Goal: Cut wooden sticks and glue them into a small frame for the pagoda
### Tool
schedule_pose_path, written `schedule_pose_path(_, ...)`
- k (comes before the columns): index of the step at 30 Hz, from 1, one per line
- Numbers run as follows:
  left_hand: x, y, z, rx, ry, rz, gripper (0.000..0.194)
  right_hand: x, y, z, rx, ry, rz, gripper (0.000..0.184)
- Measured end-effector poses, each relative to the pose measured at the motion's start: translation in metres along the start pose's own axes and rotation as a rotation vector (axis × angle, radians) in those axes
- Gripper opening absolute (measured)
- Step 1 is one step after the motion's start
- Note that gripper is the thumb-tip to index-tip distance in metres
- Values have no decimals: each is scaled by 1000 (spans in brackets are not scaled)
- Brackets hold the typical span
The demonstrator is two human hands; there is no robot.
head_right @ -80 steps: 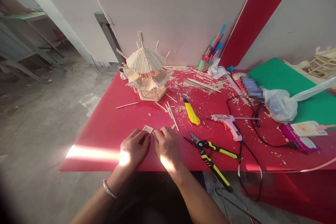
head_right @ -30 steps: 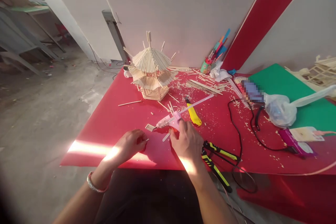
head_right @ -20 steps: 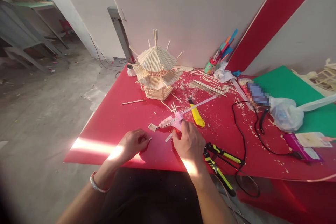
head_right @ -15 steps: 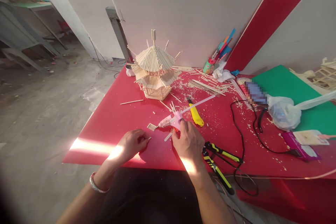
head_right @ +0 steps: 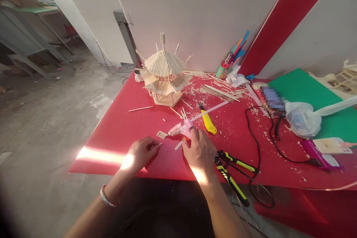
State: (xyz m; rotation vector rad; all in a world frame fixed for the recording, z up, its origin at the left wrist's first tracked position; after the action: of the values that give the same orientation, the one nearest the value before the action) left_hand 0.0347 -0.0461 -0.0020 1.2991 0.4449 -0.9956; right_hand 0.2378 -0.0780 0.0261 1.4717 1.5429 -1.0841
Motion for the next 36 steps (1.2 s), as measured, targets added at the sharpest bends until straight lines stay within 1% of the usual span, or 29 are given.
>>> schedule_pose_path(5,-1,2,0,-10,-1,-10,15,1,0,1,-4,2,-7,25)
schedule_pose_path(14,1,5,-2,-39,33,5,19,1,0,1,-6,-1,3,26)
schedule_pose_path(19,2,7,-4,-28,35,11,17,1,-1,1,-1,-8,10,25)
schedule_pose_path(30,3,6,-4,-38,54,4,17,1,-2,1,-13,-10,8,22)
schedule_pose_path(36,2,6,-4,-33,55,7,18,1,-1,2,-8,0,8,24)
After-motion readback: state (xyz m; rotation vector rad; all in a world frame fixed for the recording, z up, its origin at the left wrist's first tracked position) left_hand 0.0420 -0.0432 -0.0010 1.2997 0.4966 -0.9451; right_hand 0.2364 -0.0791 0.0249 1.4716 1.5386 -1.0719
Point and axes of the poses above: each hand's wrist, its own z-axis away from the middle knuckle, its own x-axis out of the palm, y = z × x, the point moved 5 cm from there along -z, towards the middle knuckle, and after that the axes turned 7 degrees about -y, right-handed, at the moved point
